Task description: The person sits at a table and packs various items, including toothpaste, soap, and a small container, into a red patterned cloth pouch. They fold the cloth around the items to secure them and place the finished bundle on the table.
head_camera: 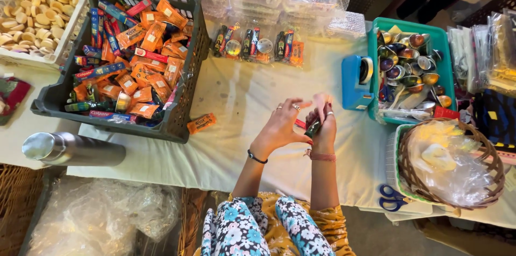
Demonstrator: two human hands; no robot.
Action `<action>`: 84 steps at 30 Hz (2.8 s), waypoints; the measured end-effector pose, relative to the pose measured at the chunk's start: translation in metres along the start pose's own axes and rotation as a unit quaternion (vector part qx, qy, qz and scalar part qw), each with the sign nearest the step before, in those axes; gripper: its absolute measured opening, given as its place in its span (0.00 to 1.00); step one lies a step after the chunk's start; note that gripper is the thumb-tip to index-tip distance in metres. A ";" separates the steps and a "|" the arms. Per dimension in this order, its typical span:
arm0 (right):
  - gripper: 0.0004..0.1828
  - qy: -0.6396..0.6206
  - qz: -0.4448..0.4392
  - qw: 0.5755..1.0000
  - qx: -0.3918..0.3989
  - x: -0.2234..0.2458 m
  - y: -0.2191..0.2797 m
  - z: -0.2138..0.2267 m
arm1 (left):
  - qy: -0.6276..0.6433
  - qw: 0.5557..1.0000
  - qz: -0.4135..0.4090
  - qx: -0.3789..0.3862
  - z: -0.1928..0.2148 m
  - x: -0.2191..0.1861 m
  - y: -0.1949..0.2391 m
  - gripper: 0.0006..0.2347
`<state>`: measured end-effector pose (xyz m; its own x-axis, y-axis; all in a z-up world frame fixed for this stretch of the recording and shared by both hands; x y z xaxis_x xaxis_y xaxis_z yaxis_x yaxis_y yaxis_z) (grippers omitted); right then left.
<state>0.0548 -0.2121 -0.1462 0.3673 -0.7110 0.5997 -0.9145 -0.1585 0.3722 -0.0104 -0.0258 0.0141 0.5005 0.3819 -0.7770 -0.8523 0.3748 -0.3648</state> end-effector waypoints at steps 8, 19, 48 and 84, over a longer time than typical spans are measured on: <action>0.24 -0.097 -0.106 0.989 0.037 0.016 0.009 -0.075 | -0.100 0.992 0.037 -0.072 0.010 -0.004 -0.001 0.56; 0.19 0.058 -0.144 0.980 0.126 0.021 0.064 -0.115 | -0.047 0.989 0.028 -0.134 0.017 0.028 -0.012 0.58; 0.15 -0.054 -0.074 0.990 -0.104 -0.053 0.000 -0.029 | 0.073 0.994 -0.043 -0.069 0.005 0.019 0.033 0.15; 0.09 -0.040 -0.024 0.991 0.122 -0.011 -0.034 -0.062 | -0.063 0.965 0.067 -0.244 -0.002 0.027 -0.010 0.20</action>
<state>0.0921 -0.1563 -0.1220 0.4058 -0.7495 0.5230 -0.9137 -0.3476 0.2107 0.0113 -0.0205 -0.0043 0.3693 0.5112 -0.7761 -0.8651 -0.1159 -0.4880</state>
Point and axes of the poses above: each hand's wrist, its own y-axis away from the middle knuckle, its own z-axis out of the back of the hand, x = y × z, the point moved 2 cm from there along -y, towards the middle knuckle, and after that the axes turned 12 degrees about -z, right-handed, at the moved point
